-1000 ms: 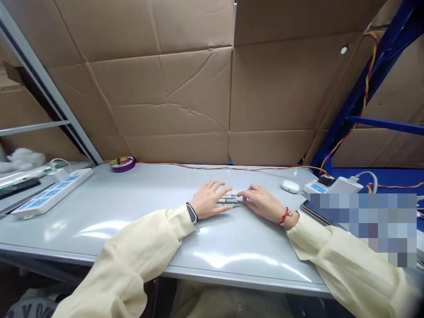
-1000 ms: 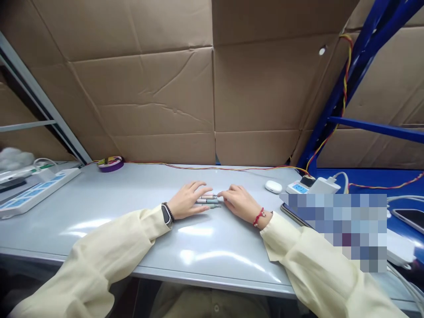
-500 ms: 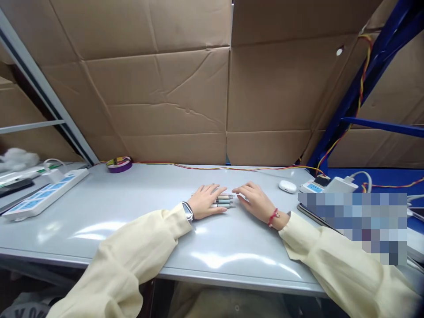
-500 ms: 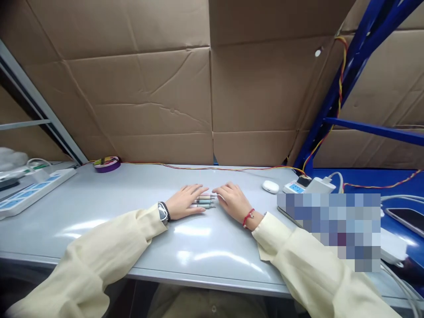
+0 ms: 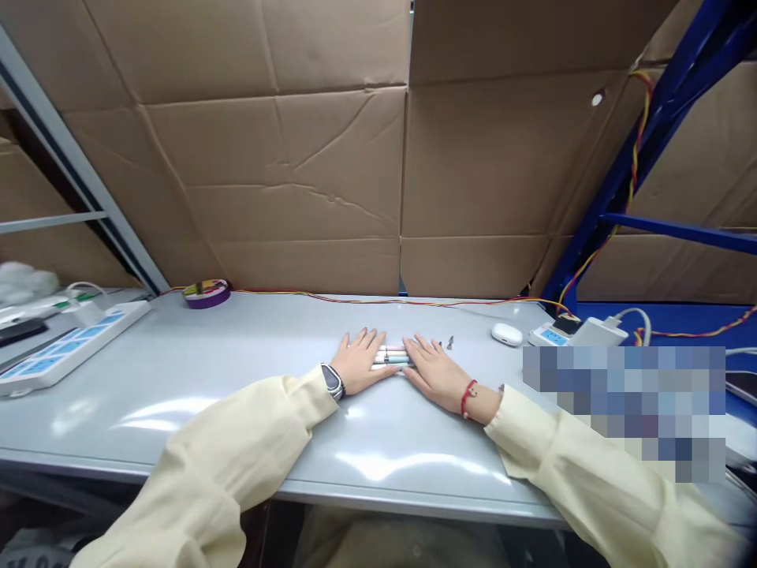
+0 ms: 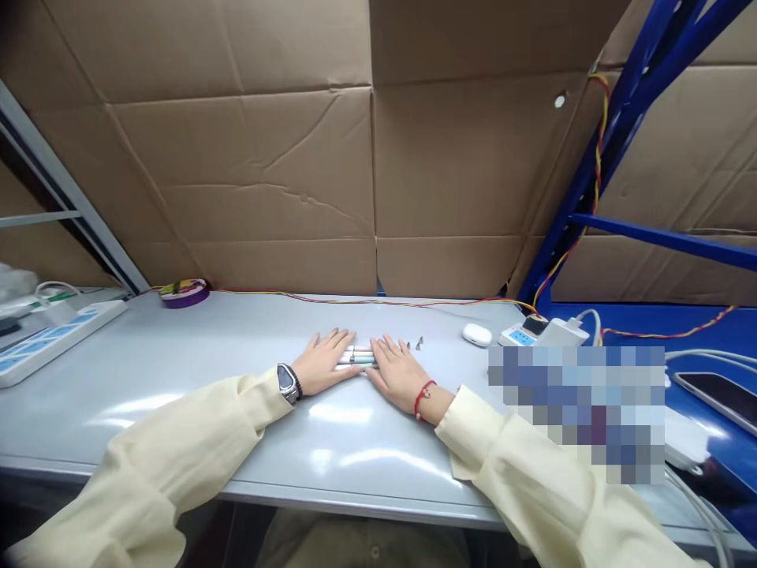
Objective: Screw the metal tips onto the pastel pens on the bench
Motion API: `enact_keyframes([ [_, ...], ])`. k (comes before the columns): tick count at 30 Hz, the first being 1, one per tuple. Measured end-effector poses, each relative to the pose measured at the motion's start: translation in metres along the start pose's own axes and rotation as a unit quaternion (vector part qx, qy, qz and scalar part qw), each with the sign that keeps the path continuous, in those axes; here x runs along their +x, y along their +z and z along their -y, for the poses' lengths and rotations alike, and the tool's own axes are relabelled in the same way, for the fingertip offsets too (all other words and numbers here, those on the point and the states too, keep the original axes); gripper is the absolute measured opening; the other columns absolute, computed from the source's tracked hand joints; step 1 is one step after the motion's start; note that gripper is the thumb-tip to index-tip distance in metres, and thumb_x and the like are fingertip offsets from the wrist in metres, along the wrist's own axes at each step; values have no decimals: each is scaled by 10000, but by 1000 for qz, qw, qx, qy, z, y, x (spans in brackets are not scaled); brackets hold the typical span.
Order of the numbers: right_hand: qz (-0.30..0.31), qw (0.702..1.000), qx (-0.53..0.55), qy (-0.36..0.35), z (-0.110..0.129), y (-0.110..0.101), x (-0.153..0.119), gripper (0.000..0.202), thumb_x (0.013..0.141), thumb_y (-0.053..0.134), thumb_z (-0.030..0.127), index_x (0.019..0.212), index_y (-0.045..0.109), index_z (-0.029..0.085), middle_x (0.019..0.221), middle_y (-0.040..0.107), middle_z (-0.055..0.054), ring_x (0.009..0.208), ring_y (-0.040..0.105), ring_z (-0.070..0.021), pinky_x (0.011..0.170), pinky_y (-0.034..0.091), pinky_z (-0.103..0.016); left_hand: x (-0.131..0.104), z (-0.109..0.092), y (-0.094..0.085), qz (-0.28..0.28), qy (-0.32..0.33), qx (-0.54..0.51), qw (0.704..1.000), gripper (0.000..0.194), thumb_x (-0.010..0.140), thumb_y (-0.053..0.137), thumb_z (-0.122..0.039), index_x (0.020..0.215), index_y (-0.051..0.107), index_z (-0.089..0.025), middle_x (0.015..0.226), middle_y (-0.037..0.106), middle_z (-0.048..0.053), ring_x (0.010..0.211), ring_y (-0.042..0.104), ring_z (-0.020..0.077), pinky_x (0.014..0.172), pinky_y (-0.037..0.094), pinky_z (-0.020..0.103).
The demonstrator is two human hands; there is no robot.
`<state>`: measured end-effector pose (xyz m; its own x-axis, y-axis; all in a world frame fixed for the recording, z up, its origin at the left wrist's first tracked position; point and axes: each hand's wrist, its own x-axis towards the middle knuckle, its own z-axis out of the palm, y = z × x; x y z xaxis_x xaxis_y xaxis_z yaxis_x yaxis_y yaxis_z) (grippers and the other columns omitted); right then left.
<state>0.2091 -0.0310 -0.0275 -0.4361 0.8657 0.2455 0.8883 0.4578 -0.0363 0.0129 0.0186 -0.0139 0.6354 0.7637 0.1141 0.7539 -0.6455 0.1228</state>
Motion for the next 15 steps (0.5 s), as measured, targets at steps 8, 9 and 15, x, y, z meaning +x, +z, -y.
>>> enact_keyframes([
  [8,-6,999,33,1,-4,2,2,521,936,294,346,1383,307,78,1410,363,-164,1343,227,-286,1063,265,-497,3,0,-10,-63,1,9,998,743,839,314,-658,1419,187,-211,1479,172,154,1358,109,338,1021,168,594],
  [9,-15,999,36,8,-5,1,3,517,934,296,334,1381,306,76,1411,359,-168,1345,220,-289,1059,265,-509,2,3,-21,-110,13,22,994,720,847,335,-632,1416,197,-213,1483,156,152,1360,97,335,1025,166,584],
  [15,-170,977,91,-88,14,-18,1,374,914,319,214,1252,460,140,1276,523,-140,1251,393,-250,1006,338,-496,-11,26,-106,-506,35,80,858,348,893,407,-357,1199,453,-198,1248,472,103,1221,374,250,1036,246,431],
])
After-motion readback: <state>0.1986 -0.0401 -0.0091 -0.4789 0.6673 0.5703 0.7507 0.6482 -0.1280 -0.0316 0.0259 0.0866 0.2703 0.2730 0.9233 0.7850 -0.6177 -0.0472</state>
